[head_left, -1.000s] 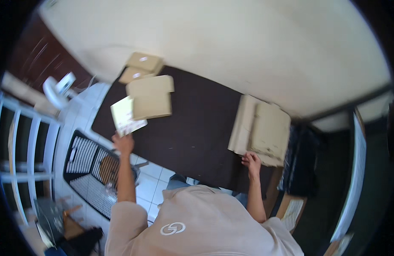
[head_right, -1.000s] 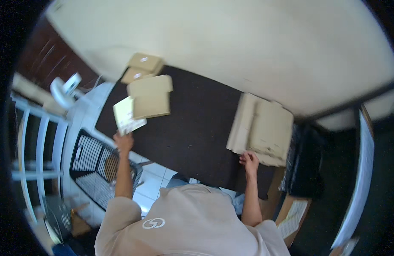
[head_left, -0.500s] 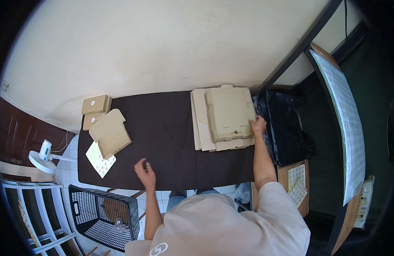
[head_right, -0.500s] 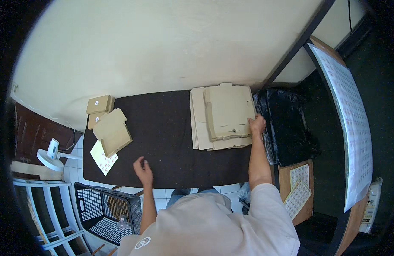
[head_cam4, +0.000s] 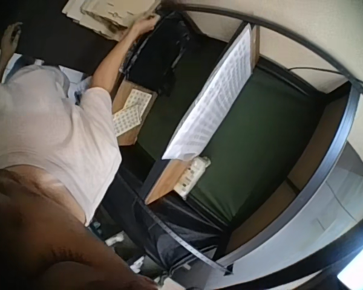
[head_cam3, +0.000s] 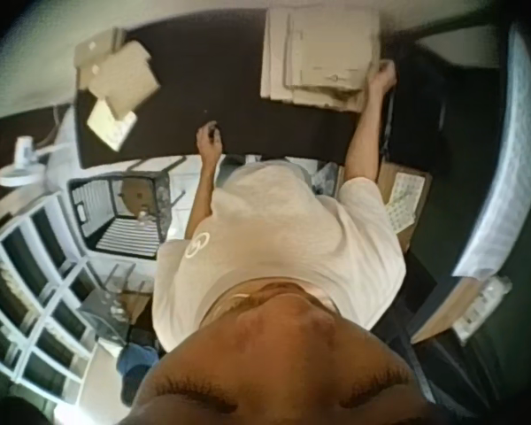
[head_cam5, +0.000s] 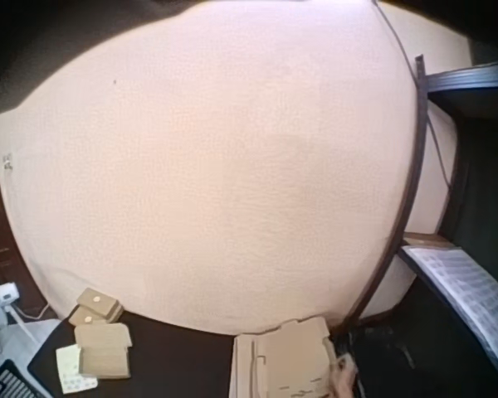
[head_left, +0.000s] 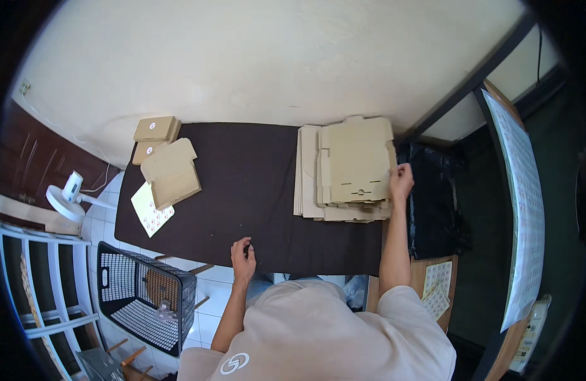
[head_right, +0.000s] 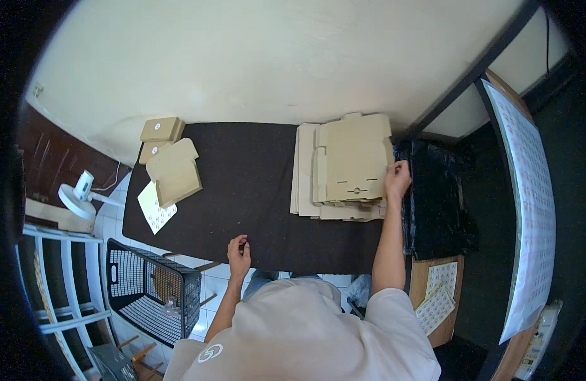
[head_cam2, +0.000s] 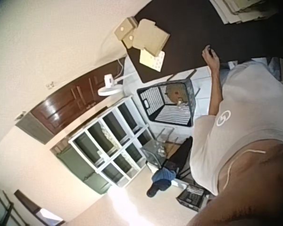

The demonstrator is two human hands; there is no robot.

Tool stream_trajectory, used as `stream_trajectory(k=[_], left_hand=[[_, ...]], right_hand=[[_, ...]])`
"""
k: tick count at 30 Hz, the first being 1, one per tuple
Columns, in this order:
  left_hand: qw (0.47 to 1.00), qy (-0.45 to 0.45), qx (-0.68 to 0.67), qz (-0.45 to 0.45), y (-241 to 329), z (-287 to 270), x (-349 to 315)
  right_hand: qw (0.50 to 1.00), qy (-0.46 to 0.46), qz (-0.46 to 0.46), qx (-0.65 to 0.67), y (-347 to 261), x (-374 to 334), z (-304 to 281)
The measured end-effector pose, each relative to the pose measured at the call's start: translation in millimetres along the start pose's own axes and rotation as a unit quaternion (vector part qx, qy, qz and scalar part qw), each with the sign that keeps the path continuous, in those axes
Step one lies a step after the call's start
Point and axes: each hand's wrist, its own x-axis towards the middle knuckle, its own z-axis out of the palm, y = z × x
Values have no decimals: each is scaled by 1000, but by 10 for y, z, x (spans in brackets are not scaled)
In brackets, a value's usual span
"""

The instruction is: The person folds and assembles small cardboard boxes by hand on a table.

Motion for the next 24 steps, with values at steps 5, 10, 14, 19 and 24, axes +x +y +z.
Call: stream_trajectory(k=[5, 10, 14, 19, 24], left_hand=[[998, 20, -54, -14, 115, -21, 76], [998, 6, -63, -23, 143, -10, 121], [996, 20, -88, -11, -30, -134, 144], [988, 110, -110, -5, -70, -537, 372], [913, 366, -174, -43, 364, -990, 533]], right_hand=[[997, 40, -47, 39, -267, -4, -247], [998, -14, 14, 62, -210, -18, -209], [983, -57, -15, 176, -659, -192, -407], [907, -165, -31, 386, -1115, -386, -372], [873, -344, 63, 340, -1335, -1104, 478]])
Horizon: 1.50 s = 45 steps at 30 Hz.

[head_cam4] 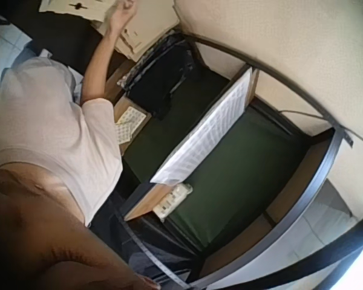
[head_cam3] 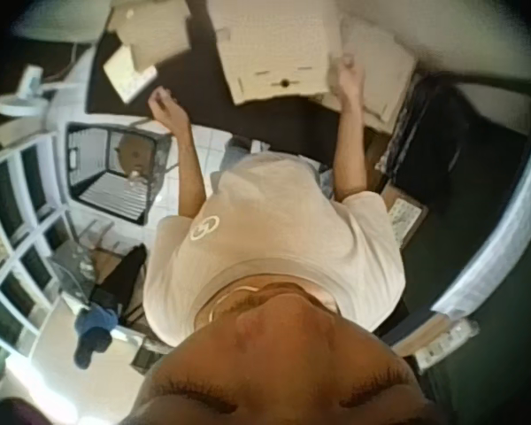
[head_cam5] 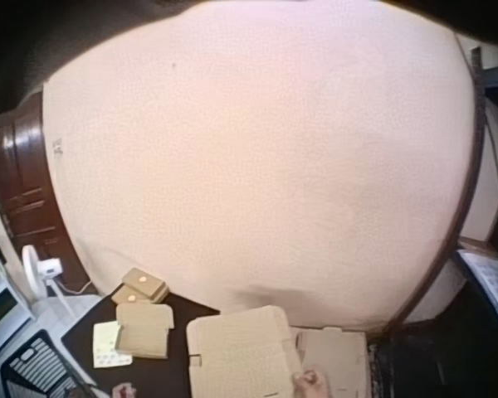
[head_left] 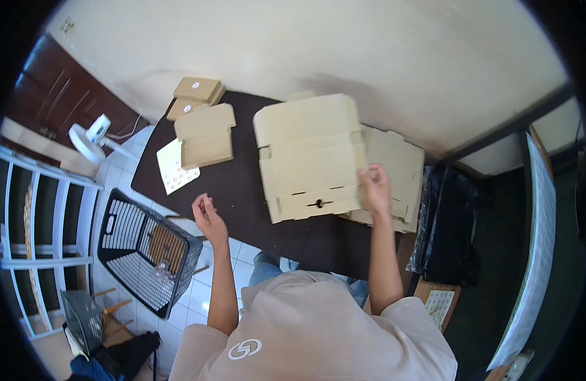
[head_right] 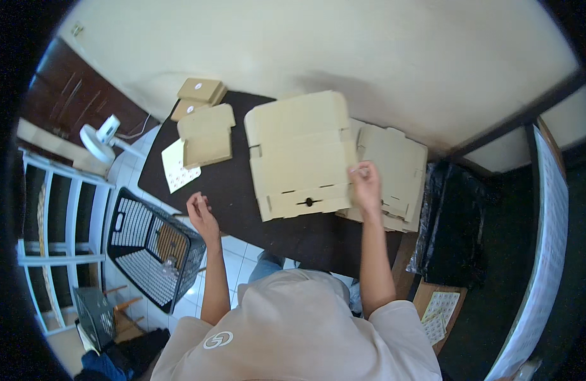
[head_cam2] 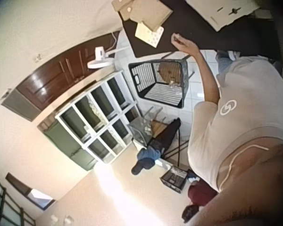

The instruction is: The person folds and assembles small cardboard boxes by hand on a table.

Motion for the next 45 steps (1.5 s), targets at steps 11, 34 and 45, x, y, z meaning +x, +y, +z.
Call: stream_trajectory(k=[11, 34, 45], left_hand=[[842, -342, 387, 153, -652, 402, -803], [726, -452, 510, 98, -948, 388, -832], [949, -25, 303, 88, -872, -177, -657]], right_hand=[[871, -122, -259, -400, 1654, -498, 1380], [763, -311, -258, -504, 1493, -628, 1163], [859, -305, -112, -396, 627, -750, 1007]])
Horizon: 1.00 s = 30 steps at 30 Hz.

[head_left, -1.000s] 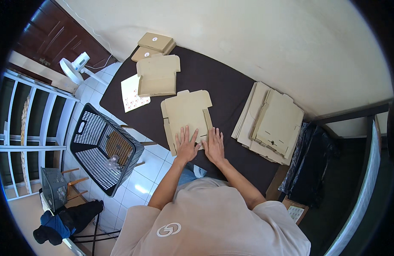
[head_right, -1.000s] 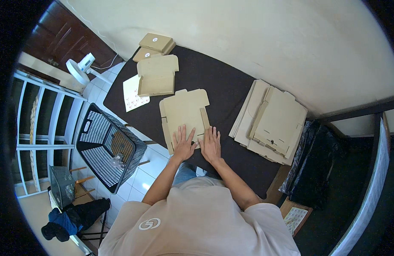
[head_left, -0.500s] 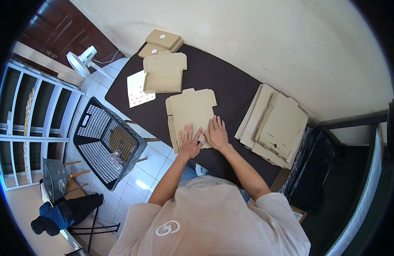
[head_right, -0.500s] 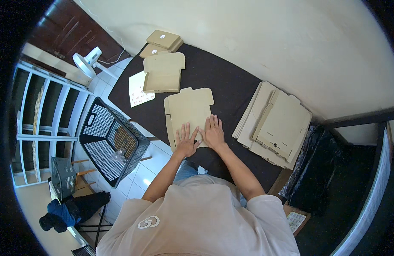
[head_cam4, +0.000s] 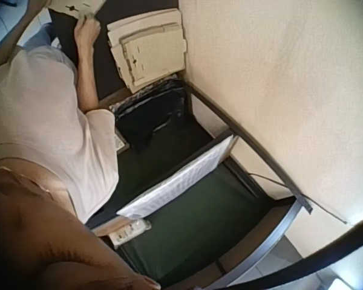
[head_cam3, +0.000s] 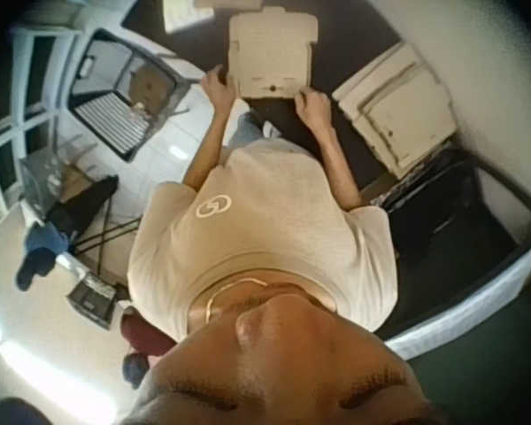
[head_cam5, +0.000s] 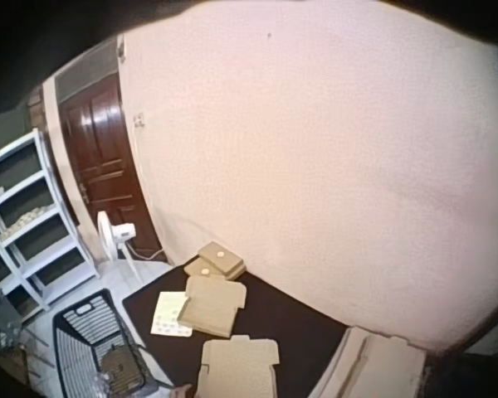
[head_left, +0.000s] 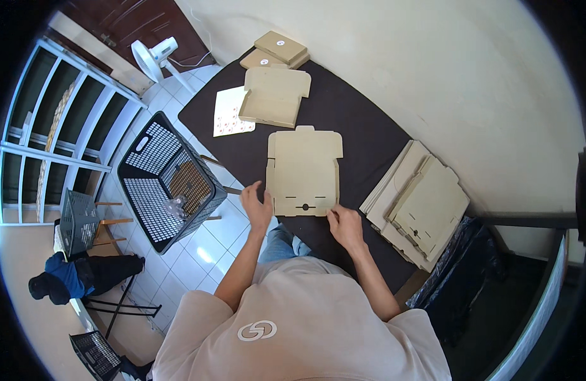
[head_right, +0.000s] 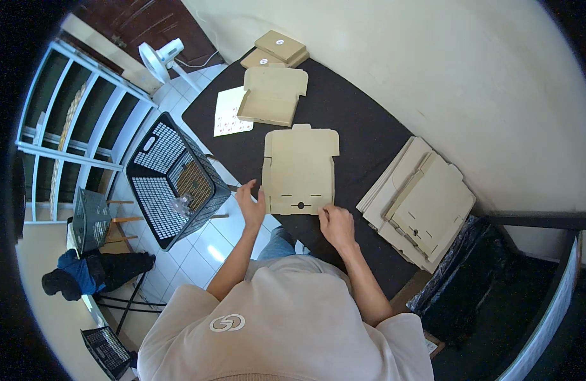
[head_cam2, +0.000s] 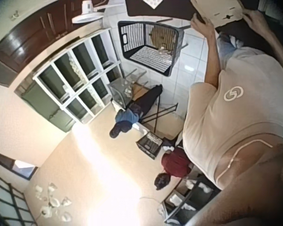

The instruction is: The person folds and assembles small cardboard boxes by hand on a table.

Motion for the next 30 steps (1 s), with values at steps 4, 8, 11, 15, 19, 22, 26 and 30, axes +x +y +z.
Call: stream_trajectory(k=[4, 8, 11, 15, 19, 22, 26, 30], left_hand=[[987, -98, 24, -122, -420, -63, -54], [991, -127, -44, -19, -104, 76, -149], [986, -159, 14, 45, 5, -21, -318], [956, -242, 158, 45, 125, -101, -551], [927, -260, 259, 80, 86, -6, -401], [939, -216, 243, 115, -101, 150, -103], [932, -230, 242, 140, -107, 204, 243], [941, -231, 206, 136, -157, 172, 172]], right_hand=[[985, -13, -159, 62, -247, 460, 416], [968, -15, -241, 75, -184, 798, 1087], [973, -81, -217, 17, -217, 836, 1289], [979, -59, -197, 11, -48, 846, 1395], [978, -53, -202, 2, -25, 851, 1383], [977, -68, -200, -12, -93, 848, 1357], [977, -77, -198, 10, -44, 895, 1360], [973, -93, -212, 25, 27, 937, 1366]])
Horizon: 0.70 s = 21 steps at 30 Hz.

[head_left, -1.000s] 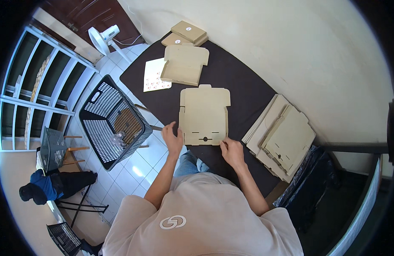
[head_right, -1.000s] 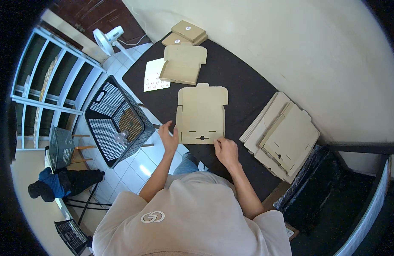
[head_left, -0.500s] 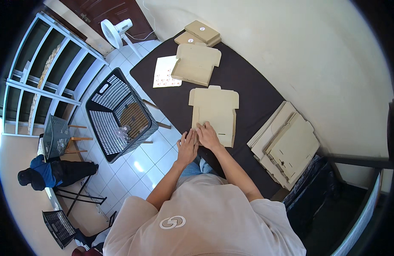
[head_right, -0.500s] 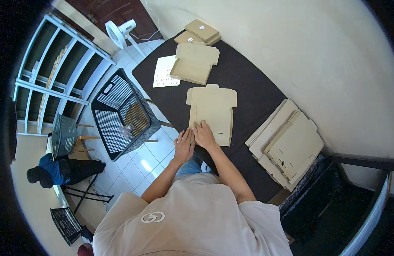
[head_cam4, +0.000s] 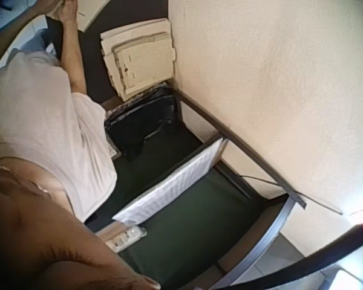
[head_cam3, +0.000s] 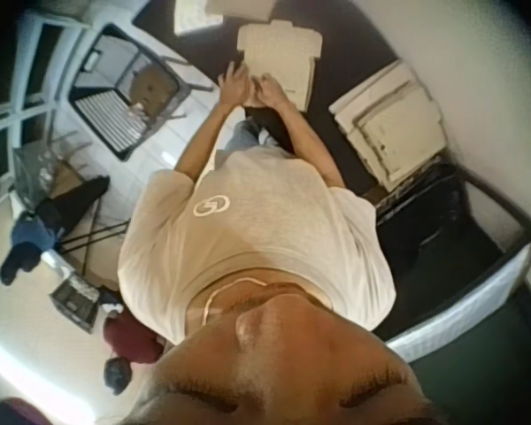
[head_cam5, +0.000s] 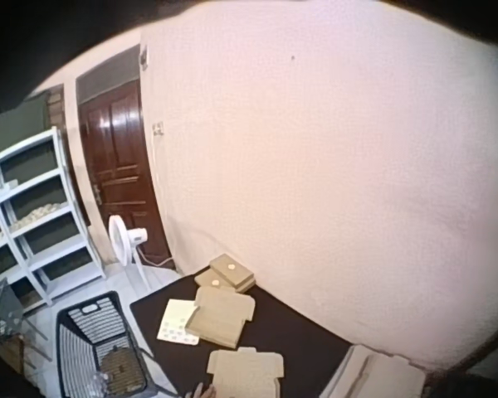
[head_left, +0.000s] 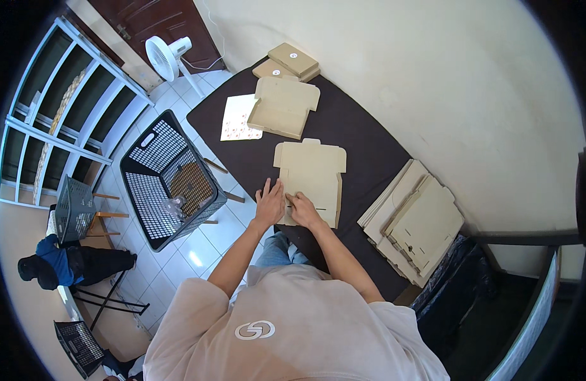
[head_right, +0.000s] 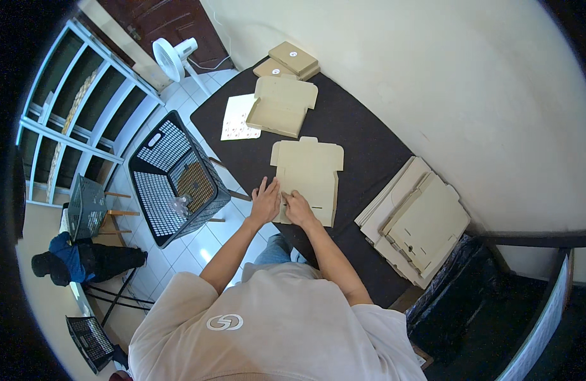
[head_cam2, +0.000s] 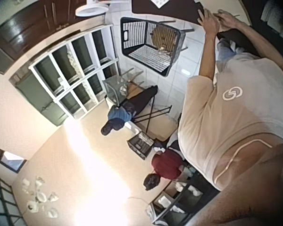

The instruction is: The person folds and assembles small cardboard boxes by hand on a table.

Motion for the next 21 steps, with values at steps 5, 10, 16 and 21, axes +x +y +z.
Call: stream_trajectory(k=[5, 10, 16, 21], left_hand=[[997, -45, -51, -23, 354, -119, -413], [943, -1, -319, -89, 546, -365, -318], [874, -7, -450, -185, 367, 212, 322], [679, 0, -593, -432, 104, 42, 733]], right_hand=[[999, 36, -9, 14, 234, 4, 24], [936, 46, 224, 269, 328, 88, -189], [867, 196, 300, 347, 335, 233, -735], [762, 260, 422, 416, 409, 216, -1047]])
